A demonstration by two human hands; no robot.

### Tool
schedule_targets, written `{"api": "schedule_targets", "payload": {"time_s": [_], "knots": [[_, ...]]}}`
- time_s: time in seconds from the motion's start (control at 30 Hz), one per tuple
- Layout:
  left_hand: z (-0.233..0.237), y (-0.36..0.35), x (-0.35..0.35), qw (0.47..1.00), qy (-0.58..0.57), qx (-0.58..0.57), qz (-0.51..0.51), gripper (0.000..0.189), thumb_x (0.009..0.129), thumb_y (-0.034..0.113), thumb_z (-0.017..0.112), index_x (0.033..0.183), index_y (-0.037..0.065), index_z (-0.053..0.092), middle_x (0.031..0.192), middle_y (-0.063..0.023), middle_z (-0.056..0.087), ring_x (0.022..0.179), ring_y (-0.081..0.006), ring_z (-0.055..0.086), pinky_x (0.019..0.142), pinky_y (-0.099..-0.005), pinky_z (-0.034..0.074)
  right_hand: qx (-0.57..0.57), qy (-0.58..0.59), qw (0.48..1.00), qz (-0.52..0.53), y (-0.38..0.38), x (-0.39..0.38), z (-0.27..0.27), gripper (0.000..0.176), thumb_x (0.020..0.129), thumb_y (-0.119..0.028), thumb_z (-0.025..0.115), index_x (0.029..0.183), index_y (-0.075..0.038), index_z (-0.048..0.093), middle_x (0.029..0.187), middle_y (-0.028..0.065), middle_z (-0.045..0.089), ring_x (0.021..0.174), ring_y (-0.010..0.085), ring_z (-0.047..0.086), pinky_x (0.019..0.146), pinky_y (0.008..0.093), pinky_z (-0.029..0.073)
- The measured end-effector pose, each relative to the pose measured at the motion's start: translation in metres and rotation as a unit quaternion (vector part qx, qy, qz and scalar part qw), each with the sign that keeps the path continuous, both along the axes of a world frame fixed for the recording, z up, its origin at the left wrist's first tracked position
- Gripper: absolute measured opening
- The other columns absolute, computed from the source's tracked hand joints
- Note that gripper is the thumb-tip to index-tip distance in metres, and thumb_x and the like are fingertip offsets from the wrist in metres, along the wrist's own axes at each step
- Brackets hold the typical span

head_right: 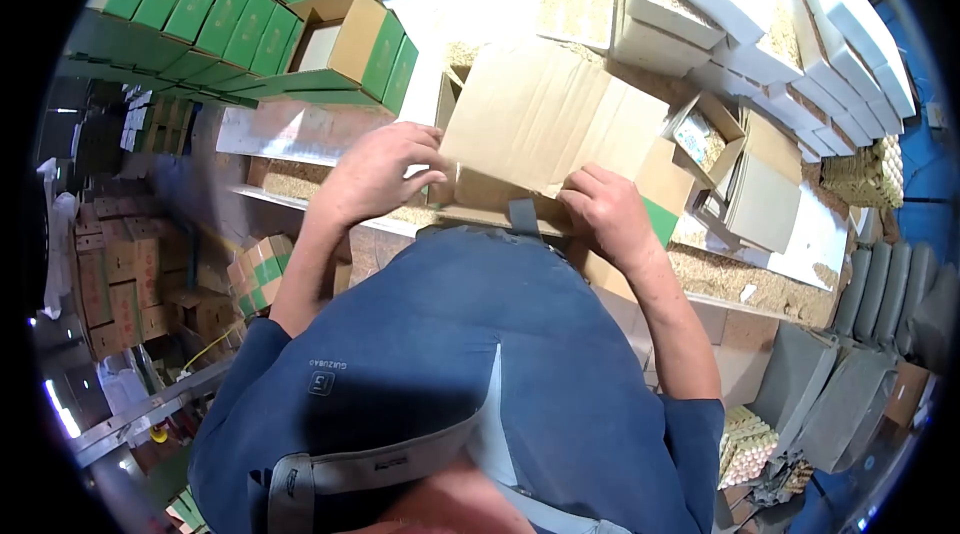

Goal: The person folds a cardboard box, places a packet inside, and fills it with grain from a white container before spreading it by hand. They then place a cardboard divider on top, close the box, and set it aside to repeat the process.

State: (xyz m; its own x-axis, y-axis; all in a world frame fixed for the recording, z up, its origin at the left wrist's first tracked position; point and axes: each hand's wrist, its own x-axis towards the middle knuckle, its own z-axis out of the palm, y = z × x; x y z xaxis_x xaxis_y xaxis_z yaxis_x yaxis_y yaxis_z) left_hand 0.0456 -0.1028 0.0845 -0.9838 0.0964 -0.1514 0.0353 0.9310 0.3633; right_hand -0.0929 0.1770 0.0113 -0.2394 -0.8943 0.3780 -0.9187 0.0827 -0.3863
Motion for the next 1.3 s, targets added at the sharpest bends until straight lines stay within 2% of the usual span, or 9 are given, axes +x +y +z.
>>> {"api": "schedule_targets", "payload": {"time_s": [0.47, 0.63, 0.8, 0.9, 0.97, 1.0, 1.07, 1.2, 1.3], "knots": [[-0.098, 0.067, -0.05, 0.982, -0.091, -0.138, -0.094, 0.08, 0.085, 0.027, 0.071, 0.154, 0.03, 0.032, 0.162, -0.021, 0.014, 0.148, -0.0454, 0.018, 0.112, -0.061, 0.034, 0.347, -0.126, 0.928, -0.054, -0.027, 0.005, -0.015, 0.012, 0.076, -0.016, 0.076, 0.08, -0.005, 0.075, 0.079, 0.0184, 0.069, 0.08, 0.0353, 0.069, 0.076, 0.0432, 0.054], [-0.1, 0.06, -0.053, 0.99, -0.07, -0.089, -0.081, 0.076, 0.081, 0.021, 0.07, 0.15, 0.027, 0.039, 0.159, -0.024, 0.024, 0.146, -0.0465, 0.023, 0.112, -0.0605, 0.035, -0.139, -0.149, 0.946, -0.25, 0.021, 0.015, 0.007, 0.015, 0.082, 0.003, 0.068, 0.096, 0.0, 0.073, 0.109, 0.0134, 0.071, 0.102, 0.0278, 0.068, 0.091, 0.0328, 0.051], [-0.063, 0.041, -0.028, 0.973, 0.199, -0.085, 0.084, 0.067, 0.088, 0.028, 0.069, 0.148, 0.013, 0.043, 0.157, -0.0229, 0.027, 0.147, -0.0381, 0.026, 0.12, -0.0509, 0.025, -0.13, -0.466, 0.795, -0.366, 0.072, -0.001, -0.068, 0.048, 0.096, -0.023, 0.063, 0.139, -0.001, 0.056, 0.138, 0.0176, 0.058, 0.125, 0.0246, 0.056, 0.102, 0.0325, 0.046], [-0.092, 0.027, -0.019, 0.95, 0.204, 0.012, 0.235, 0.071, 0.094, 0.035, 0.062, 0.155, 0.013, 0.031, 0.158, -0.0211, 0.026, 0.147, -0.0347, 0.027, 0.12, -0.0445, 0.026, -0.139, -0.545, 0.764, -0.317, 0.071, 0.004, -0.127, 0.06, 0.098, -0.033, 0.06, 0.147, -0.002, 0.043, 0.146, 0.0188, 0.05, 0.134, 0.0257, 0.047, 0.105, 0.034, 0.042], [-0.126, 0.022, -0.022, 0.792, 0.036, 0.52, 0.319, 0.076, 0.103, 0.044, 0.046, 0.16, 0.011, 0.008, 0.164, -0.0194, 0.01, 0.152, -0.0331, 0.012, 0.123, -0.0436, 0.014, -0.09, -0.634, 0.69, -0.338, 0.061, 0.002, -0.122, 0.079, 0.093, -0.041, 0.067, 0.153, -0.001, 0.033, 0.151, 0.02, 0.043, 0.138, 0.0256, 0.042, 0.107, 0.0348, 0.04], [-0.132, 0.022, -0.023, 0.792, 0.037, 0.517, 0.324, 0.076, 0.103, 0.044, 0.046, 0.16, 0.011, 0.008, 0.164, -0.0194, 0.01, 0.152, -0.0331, 0.012, 0.123, -0.0436, 0.014, -0.088, -0.637, 0.689, -0.334, 0.057, 0.0, -0.127, 0.079, 0.093, -0.041, 0.067, 0.153, -0.001, 0.033, 0.151, 0.02, 0.043, 0.138, 0.0256, 0.042, 0.107, 0.0348, 0.04], [-0.144, 0.018, -0.022, 0.681, 0.012, 0.689, 0.246, 0.071, 0.106, 0.051, 0.029, 0.159, 0.01, 0.004, 0.165, -0.0177, 0.001, 0.153, -0.03, 0.004, 0.124, -0.0434, 0.009, 0.005, -0.484, 0.799, -0.358, 0.043, -0.002, -0.141, 0.091, 0.086, -0.042, 0.075, 0.153, 0.001, 0.032, 0.146, 0.0222, 0.049, 0.134, 0.0256, 0.047, 0.105, 0.0352, 0.041], [-0.16, 0.033, -0.035, 0.937, -0.034, 0.236, 0.255, 0.075, 0.099, 0.054, 0.049, 0.159, 0.023, 0.017, 0.161, -0.0264, 0.018, 0.151, -0.0402, 0.01, 0.122, -0.045, 0.017, -0.002, -0.494, 0.814, -0.306, 0.017, -0.012, -0.128, 0.083, 0.083, -0.035, 0.08, 0.143, 0.007, 0.041, 0.128, 0.0234, 0.06, 0.12, 0.0305, 0.056, 0.104, 0.037, 0.042], [-0.163, 0.02, -0.039, 0.937, -0.016, 0.28, 0.206, 0.078, 0.094, 0.044, 0.062, 0.159, 0.027, 0.021, 0.16, -0.0275, 0.019, 0.151, -0.0439, 0.008, 0.122, -0.0455, 0.016, -0.029, -0.484, 0.822, -0.299, 0.005, -0.019, -0.132, 0.075, 0.085, -0.031, 0.077, 0.139, 0.008, 0.044, 0.131, 0.0236, 0.057, 0.122, 0.0315, 0.055, 0.107, 0.0369, 0.039]]}}
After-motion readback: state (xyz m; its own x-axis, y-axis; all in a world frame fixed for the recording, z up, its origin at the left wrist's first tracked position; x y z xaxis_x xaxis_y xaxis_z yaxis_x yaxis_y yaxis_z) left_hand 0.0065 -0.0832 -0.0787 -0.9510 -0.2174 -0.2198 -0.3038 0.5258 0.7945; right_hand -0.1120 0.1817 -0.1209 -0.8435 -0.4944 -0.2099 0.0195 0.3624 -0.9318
